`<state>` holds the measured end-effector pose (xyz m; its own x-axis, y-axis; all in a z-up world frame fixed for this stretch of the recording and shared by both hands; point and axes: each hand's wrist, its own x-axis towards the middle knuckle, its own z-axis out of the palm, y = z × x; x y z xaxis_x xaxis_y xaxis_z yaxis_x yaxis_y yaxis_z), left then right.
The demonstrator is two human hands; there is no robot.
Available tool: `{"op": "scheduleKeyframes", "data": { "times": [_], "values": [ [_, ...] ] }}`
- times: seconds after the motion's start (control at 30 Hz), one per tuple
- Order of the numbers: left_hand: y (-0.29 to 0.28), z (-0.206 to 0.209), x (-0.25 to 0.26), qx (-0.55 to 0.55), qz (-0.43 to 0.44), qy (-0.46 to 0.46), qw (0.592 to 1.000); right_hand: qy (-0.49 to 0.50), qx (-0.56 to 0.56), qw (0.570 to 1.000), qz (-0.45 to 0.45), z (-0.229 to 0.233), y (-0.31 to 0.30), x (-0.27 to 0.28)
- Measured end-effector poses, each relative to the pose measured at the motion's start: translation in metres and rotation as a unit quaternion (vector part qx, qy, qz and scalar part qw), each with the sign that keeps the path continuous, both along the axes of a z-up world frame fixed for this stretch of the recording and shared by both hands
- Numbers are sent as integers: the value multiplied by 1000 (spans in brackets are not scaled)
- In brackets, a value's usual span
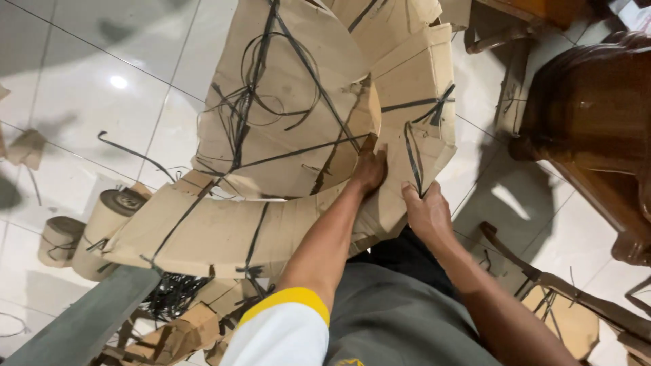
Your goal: Wrapping a curved wooden furniture piece with cardboard and securing it with plastic straps
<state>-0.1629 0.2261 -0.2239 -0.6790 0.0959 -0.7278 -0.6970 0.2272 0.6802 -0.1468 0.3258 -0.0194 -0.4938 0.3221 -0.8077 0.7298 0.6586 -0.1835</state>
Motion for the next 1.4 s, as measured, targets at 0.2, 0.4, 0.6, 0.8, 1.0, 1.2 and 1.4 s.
{"op": "scheduleKeyframes", "data": {
  "times": [0.2,0.4,0.6,0.8,1.0,1.2,1.4],
  "values": [
    [-15,-6,3,-31,-1,18,999,56,-40,996,-56,0,2,9],
    [-22,-77,17,-69,61,-61,994,114,-148,976,-113,-14,24,25],
    [5,-164,26,-174,52,-42,983,263,-114,954,-87,-9,24,33],
    [3,-89,-2,-320,-123,67,937,330,-101,936,-72,-44,45,52],
    [-21,93,-15,-57,9,82,995,299,-83,945,-102,-51,51,46],
    [-23,142,3,77,-40,121,989,307,-135,931,-143,-59,59,52],
    [-6,127,10,-102,-128,183,969,305,-131,933,-140,-63,70,53]
  ]
}}
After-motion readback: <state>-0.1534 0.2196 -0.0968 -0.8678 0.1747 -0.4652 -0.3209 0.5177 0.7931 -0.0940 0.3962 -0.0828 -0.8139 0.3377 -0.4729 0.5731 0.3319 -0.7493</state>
